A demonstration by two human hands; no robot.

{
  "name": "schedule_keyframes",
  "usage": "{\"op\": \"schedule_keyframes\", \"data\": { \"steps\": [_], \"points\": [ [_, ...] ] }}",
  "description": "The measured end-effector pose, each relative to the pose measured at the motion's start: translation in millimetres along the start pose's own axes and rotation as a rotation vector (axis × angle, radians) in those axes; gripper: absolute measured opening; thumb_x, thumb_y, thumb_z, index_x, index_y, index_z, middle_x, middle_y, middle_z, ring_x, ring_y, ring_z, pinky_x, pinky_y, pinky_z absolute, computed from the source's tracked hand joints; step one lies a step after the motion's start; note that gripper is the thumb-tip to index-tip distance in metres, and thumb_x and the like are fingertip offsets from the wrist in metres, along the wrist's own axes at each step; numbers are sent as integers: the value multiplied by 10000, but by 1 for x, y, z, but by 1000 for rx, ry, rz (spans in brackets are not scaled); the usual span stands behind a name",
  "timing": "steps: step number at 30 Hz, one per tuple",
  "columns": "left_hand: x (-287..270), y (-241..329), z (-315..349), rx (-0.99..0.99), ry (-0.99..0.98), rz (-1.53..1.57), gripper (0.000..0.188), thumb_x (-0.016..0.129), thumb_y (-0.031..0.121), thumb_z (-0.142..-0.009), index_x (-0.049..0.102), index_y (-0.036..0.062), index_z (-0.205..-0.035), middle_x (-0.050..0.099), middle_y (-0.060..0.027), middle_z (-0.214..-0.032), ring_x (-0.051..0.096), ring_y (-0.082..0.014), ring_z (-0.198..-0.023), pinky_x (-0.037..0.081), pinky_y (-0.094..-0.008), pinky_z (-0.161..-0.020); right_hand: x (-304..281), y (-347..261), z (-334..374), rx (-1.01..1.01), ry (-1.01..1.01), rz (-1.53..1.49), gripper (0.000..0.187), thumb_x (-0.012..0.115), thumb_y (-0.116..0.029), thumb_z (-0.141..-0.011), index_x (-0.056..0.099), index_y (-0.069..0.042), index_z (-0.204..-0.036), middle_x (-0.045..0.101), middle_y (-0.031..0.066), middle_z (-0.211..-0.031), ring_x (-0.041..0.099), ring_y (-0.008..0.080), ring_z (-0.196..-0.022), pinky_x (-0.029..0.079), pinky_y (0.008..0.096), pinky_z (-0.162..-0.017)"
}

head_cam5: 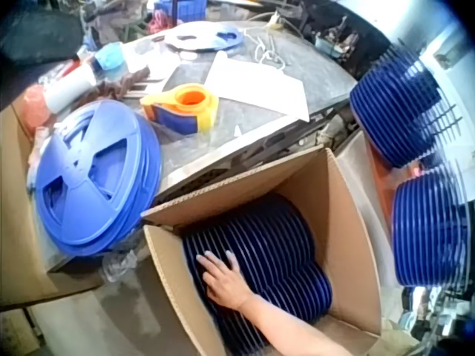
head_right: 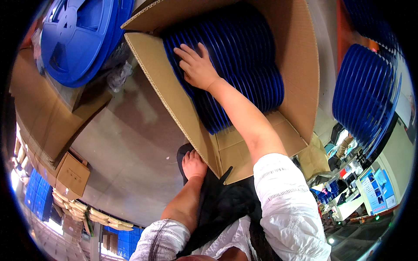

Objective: The person packs blue plastic spools into cardboard boxes in a warehouse setting. They stack the spools inside the boxes, fold the flaps, and seal the boxes using a handheld tape dispenser. The person also moves sealed boxes to a stack on the floor and retrieves empty boxes to continue the process.

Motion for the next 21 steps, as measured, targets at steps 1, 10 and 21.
{"op": "schedule_keyframes", "data": {
  "steps": [1,10,21],
  "points": [
    [0,-1,-1,2,-1,-3,295,553,230,-795,636,75,-1031,618,-78,-1218,519,-299,-1191,387,-465,-1015,0,-3,0,-12,7,-5,292,695,-107,-692,603,-130,-968,398,59,-1452,289,261,-1394,204,607,-1090],
    [-17,3,-14,22,-8,-103,286,537,242,-823,645,83,-1035,638,-47,-1177,544,-253,-1167,395,-438,-1013,-43,-37,85,156,93,-162,358,652,-82,-759,589,-121,-1109,433,81,-1430,326,288,-1380,247,551,-1085],
    [-60,-34,-43,17,-188,75,302,515,242,-867,625,97,-1107,633,-135,-1089,564,-301,-1084,467,-423,-912,-132,-114,380,722,-324,-24,728,717,-471,-721,486,-233,-1370,286,63,-1530,159,383,-1429,41,690,-1054]
  ]
}}
Point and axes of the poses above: each hand's wrist, its own z-axis away from the middle knuckle, its own x-axis out of the palm, y = z × x, the point moved 4 cm from there along -z, towards the middle knuckle
